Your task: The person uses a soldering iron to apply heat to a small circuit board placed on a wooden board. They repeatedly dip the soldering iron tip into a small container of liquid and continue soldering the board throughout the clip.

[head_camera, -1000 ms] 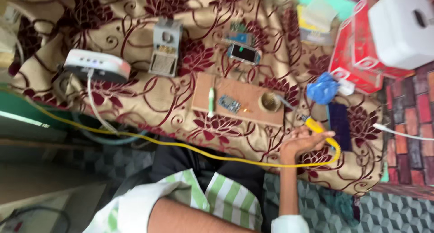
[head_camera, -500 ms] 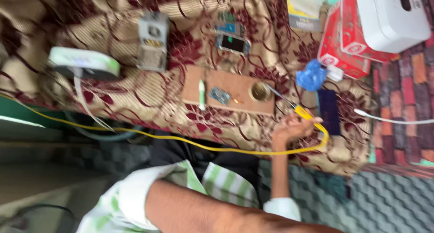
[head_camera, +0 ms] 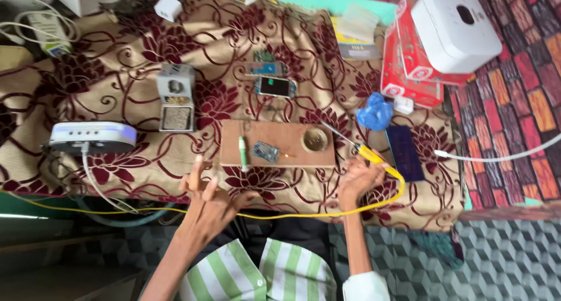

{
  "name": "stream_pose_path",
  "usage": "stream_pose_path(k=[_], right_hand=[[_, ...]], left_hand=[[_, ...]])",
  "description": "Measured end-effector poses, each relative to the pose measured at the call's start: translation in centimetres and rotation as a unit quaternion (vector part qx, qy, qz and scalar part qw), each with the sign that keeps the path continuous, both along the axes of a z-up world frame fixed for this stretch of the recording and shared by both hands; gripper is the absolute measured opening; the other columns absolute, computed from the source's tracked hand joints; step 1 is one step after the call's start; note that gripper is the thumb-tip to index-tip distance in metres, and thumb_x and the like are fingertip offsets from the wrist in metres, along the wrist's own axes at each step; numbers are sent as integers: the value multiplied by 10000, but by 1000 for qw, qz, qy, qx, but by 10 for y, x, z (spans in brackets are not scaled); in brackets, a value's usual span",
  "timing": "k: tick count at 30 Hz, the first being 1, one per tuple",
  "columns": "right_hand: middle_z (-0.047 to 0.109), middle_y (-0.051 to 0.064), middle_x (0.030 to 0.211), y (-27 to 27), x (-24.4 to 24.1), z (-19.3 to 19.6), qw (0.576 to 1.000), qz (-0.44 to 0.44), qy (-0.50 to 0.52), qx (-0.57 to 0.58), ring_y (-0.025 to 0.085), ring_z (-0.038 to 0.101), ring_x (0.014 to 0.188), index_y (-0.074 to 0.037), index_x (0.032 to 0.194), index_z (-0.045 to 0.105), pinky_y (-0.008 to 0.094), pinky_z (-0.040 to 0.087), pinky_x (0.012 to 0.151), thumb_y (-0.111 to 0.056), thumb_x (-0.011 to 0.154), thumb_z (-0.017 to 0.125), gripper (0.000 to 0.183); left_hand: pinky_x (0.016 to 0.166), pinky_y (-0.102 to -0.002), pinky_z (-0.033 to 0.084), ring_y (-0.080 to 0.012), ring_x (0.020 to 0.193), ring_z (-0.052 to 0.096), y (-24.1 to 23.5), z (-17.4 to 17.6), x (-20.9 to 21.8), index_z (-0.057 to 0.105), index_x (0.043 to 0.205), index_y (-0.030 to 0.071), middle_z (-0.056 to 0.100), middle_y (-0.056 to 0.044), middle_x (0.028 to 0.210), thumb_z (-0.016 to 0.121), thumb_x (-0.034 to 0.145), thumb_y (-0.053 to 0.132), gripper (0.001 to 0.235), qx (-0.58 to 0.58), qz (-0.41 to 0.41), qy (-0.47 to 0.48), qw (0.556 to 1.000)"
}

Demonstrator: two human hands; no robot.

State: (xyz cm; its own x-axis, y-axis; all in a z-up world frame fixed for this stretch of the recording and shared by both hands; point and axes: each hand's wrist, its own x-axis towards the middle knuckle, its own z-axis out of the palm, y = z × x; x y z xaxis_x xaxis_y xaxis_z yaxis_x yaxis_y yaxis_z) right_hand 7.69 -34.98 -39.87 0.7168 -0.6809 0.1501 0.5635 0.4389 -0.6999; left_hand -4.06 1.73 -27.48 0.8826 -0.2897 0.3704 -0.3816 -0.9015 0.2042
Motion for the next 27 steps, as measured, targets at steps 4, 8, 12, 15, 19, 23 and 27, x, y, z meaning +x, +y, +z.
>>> stream_pose_path(k=[4,8,12,15,19,23,27], right_hand=[[647,147,977,2,-4,13,999,-4,18,-32,240,623,683,-44,1240,554,359,557,620,-446,1003,654,477],[621,176,940,4,-15,23,997,31,-67,-23,230,610,685,44,1295,557,327,550,650,-455,1127,528,528],[597,148,1034,19,-26,46,981,-60,-48,-180,206,618,847,53,1363,490,360,589,802,-339,1170,566,444],[574,124,808,33,-37,59,959,-100,-12,-267,199,593,704,34,1308,495,346,568,756,-390,1155,568,457],[594,101,659,41,-28,64,963,-135,11,-234,161,551,544,-13,1171,479,261,453,579,-472,1105,421,467],[337,-15,664,47,0,55,978,-153,-7,-143,100,364,530,-6,1049,486,271,382,490,-474,1165,421,486],[385,1,680,43,5,44,970,-184,25,-156,106,364,523,-45,1038,461,233,320,456,-493,1122,390,462]], left_hand=[[1028,-555,252,-413,1314,381,24,-26,23,715,990,19,574,-218,1274,781,789,507,532,-68,5,-78,995],[958,-553,260,-383,1188,425,21,-38,31,621,1156,12,465,-172,1295,861,641,505,752,-132,37,-9,991],[901,-575,295,-419,1132,435,28,-32,46,573,1142,-63,465,-206,1192,877,528,565,930,-190,32,-16,981],[902,-554,347,-396,1110,455,34,-35,47,544,1218,-92,469,-209,1242,820,713,579,885,-163,1,-19,986],[887,-540,365,-409,1053,449,27,-38,49,590,1176,-64,478,-210,1272,772,802,593,778,-23,9,-13,1000],[855,-538,347,-393,999,475,24,-20,51,605,1068,-19,486,-227,1303,751,734,531,660,-88,0,-61,994],[844,-520,347,-356,981,476,19,-4,55,588,1154,-24,499,-202,1273,730,734,492,681,-155,-25,-34,987]])
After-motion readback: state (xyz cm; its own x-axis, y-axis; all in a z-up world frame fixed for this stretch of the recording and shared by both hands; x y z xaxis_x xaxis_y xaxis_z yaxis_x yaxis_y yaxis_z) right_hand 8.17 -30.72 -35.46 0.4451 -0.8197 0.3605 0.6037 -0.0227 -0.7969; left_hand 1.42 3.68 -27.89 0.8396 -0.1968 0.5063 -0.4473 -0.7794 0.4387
